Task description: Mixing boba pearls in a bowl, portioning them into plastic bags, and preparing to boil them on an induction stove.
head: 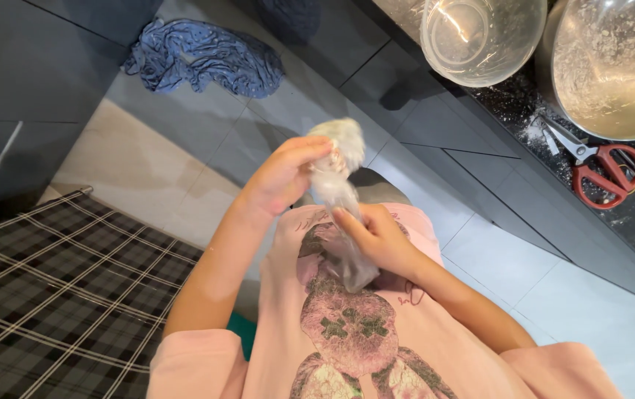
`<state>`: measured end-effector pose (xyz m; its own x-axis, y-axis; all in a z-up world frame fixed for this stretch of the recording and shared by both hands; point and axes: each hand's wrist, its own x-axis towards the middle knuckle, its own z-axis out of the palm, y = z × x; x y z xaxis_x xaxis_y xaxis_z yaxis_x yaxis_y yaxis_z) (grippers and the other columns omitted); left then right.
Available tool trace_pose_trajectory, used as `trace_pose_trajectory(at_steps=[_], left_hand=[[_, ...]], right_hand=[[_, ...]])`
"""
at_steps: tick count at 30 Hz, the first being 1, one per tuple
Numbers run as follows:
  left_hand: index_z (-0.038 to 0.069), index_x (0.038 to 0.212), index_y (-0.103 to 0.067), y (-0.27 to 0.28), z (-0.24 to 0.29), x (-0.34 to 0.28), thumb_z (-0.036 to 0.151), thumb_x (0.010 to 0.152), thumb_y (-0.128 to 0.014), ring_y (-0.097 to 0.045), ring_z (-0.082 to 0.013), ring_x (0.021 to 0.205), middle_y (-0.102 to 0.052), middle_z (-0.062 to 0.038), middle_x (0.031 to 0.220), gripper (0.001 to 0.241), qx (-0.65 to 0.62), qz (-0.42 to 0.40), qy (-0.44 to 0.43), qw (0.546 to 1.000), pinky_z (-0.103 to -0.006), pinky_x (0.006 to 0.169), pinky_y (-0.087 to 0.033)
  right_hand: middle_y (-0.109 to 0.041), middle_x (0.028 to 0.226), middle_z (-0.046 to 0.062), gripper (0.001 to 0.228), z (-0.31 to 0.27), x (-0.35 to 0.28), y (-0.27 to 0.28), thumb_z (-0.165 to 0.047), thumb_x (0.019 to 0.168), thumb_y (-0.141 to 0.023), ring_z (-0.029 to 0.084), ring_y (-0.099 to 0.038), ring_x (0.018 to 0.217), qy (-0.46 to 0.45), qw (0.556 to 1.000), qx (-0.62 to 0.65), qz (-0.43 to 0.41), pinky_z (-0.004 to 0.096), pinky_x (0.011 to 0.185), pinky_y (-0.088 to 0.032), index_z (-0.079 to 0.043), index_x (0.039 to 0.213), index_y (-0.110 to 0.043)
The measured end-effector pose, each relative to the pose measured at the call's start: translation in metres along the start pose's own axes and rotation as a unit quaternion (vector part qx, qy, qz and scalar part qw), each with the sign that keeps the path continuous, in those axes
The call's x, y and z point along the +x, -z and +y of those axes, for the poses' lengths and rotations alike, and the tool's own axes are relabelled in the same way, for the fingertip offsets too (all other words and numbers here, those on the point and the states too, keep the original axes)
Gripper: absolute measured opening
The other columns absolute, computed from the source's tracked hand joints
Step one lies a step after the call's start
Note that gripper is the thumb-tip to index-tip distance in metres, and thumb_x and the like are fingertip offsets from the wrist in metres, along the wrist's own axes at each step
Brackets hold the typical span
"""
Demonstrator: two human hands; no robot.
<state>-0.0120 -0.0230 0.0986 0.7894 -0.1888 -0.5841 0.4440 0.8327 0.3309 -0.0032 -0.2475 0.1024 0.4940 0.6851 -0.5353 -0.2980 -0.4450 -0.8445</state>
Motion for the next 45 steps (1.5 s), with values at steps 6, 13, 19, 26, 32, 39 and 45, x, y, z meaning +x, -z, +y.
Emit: trace_pose_trajectory(at_steps=[6,13,19,26,32,39,45], left_hand=[[0.003,0.103,-0.066,0.072,-0.047,0.035,0.016,0.107,-0.057,-0.053,-0.0118,0.066,-0.053,0.002,0.069,0.016,-0.056,-0.116,-0.039,0.991,-0.0287,0.066,-0.045],[0.007,0.096,-0.066,0.054,-0.013,-0.003,0.022,0.103,-0.054,-0.045,-0.0100,0.052,-0.052,0.002,0.061,0.020,0.294,0.076,-0.102,0.947,-0.0322,0.047,-0.034],[0.004,0.088,-0.062,0.026,-0.007,-0.022,0.018,0.079,-0.070,-0.068,-0.0286,0.065,-0.065,-0.016,0.073,0.018,0.604,0.085,-0.195,0.768,-0.0355,0.055,-0.048],[0.004,0.086,-0.064,0.005,-0.012,-0.031,0.010,0.080,-0.066,-0.062,-0.0416,0.079,-0.069,-0.020,0.079,0.008,0.695,0.078,-0.220,0.680,-0.0455,0.082,-0.037],[0.005,0.091,-0.065,-0.011,-0.005,-0.038,0.002,0.076,-0.063,-0.064,-0.0394,0.076,-0.069,-0.020,0.075,0.015,0.691,0.036,-0.255,0.675,-0.0456,0.085,-0.035],[0.005,0.089,-0.062,-0.011,-0.007,-0.036,0.000,0.074,-0.063,-0.066,-0.0382,0.078,-0.069,-0.018,0.076,0.016,0.687,0.018,-0.279,0.671,-0.0477,0.085,-0.033],[0.004,0.098,-0.059,-0.004,-0.011,-0.029,-0.006,0.072,-0.056,-0.066,-0.0393,0.093,-0.069,-0.018,0.088,0.028,0.614,0.009,-0.335,0.714,-0.0458,0.084,-0.033]], right_hand=[[-0.059,0.084,0.006,0.026,-0.010,-0.011,0.000,-0.023,0.108,-0.056,0.014,-0.057,0.080,0.206,0.939,-0.275,-0.024,0.034,0.079,-0.047,-0.002,0.092,-0.061],[-0.061,0.128,0.008,0.030,-0.007,-0.008,0.017,-0.016,0.094,-0.065,0.018,-0.062,0.113,-0.008,0.993,0.120,-0.023,0.030,0.099,-0.047,0.003,0.115,-0.070],[-0.067,0.124,0.013,0.045,-0.002,0.019,0.011,-0.026,0.087,-0.065,0.027,-0.066,0.112,-0.195,0.794,0.547,0.180,0.038,0.104,-0.051,-0.001,0.125,-0.063],[-0.059,0.135,0.009,0.046,0.012,0.039,0.012,-0.027,0.104,-0.070,0.022,-0.056,0.131,0.093,0.865,0.485,0.087,0.036,0.119,-0.041,0.001,0.136,-0.053],[-0.060,0.129,0.007,0.051,0.000,0.057,0.019,0.005,0.102,-0.066,0.009,-0.057,0.113,0.208,0.960,-0.041,0.180,0.025,0.099,-0.046,-0.003,0.151,-0.052],[-0.073,0.097,0.007,0.039,-0.035,0.071,0.005,0.007,0.092,-0.073,0.006,-0.064,0.083,0.189,0.957,0.089,0.200,0.018,0.069,-0.045,-0.007,0.116,-0.046],[-0.069,0.099,0.001,0.010,-0.023,0.061,0.014,-0.004,0.100,-0.067,0.007,-0.066,0.091,0.086,0.977,0.147,0.128,0.022,0.079,-0.054,-0.002,0.108,-0.062]])
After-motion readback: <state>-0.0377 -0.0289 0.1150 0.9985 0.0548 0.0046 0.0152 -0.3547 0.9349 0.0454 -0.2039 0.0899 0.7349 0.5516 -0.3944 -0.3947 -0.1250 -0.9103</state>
